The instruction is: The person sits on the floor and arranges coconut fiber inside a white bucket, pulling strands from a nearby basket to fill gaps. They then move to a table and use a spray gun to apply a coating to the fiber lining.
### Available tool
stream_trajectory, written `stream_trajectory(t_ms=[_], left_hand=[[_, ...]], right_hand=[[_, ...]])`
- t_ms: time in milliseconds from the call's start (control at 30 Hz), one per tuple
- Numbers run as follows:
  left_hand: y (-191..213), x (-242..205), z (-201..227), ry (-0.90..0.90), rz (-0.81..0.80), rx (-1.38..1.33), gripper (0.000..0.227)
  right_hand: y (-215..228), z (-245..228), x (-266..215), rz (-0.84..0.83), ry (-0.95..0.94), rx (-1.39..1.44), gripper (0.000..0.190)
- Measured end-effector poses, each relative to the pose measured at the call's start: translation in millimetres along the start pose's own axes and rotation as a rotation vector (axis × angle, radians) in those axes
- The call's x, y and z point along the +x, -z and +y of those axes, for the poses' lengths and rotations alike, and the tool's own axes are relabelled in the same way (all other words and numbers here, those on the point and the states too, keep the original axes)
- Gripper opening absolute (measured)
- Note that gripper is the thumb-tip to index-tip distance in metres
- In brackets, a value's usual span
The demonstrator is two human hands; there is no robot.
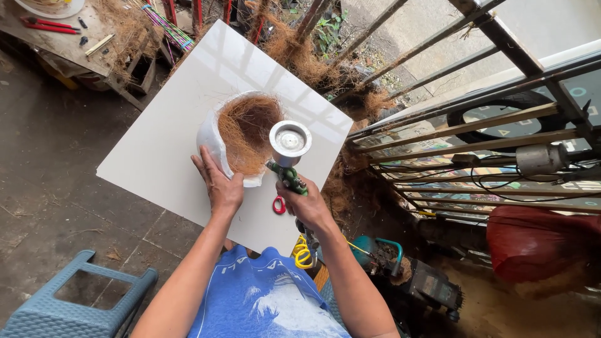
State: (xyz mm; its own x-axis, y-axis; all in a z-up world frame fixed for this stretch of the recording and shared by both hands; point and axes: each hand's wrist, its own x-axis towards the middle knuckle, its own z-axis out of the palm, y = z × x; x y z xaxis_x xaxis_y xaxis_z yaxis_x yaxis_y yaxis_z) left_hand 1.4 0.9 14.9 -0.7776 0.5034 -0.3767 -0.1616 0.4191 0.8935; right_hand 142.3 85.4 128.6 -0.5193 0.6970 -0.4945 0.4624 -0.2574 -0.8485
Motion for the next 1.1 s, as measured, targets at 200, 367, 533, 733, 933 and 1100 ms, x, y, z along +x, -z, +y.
stream_trajectory(t_ms=[200,367,533,733,933,1100], left_hand=[[-2,7,-10,0.007,0.0,0.012,0.105],[2,6,-6,0.025,-0.006,0.0,0.105],[3,6,-5,0.015,-0.006,0.024,0.104],[2,5,-6,0.018,-0.01,0.018,0.104],[4,5,-5,0.013,-0.014,0.027,0.104],[7,1,-2,-0.009,-0.051,0.046,0.102]], right_hand=[[9,0,-9,-0.027,-0.056,-0.061,0.009],[23,7,-15,0.003,-0.102,-0.095,0.009],[37,22,-12,0.016,-0.143,-0.135,0.006],[26,16,-19,-0.03,-0.142,-0.147,0.009],[16,2,-21,-0.081,-0.084,-0.006,0.006],[14,-3,-13,-0.116,-0.026,0.003,0.007]])
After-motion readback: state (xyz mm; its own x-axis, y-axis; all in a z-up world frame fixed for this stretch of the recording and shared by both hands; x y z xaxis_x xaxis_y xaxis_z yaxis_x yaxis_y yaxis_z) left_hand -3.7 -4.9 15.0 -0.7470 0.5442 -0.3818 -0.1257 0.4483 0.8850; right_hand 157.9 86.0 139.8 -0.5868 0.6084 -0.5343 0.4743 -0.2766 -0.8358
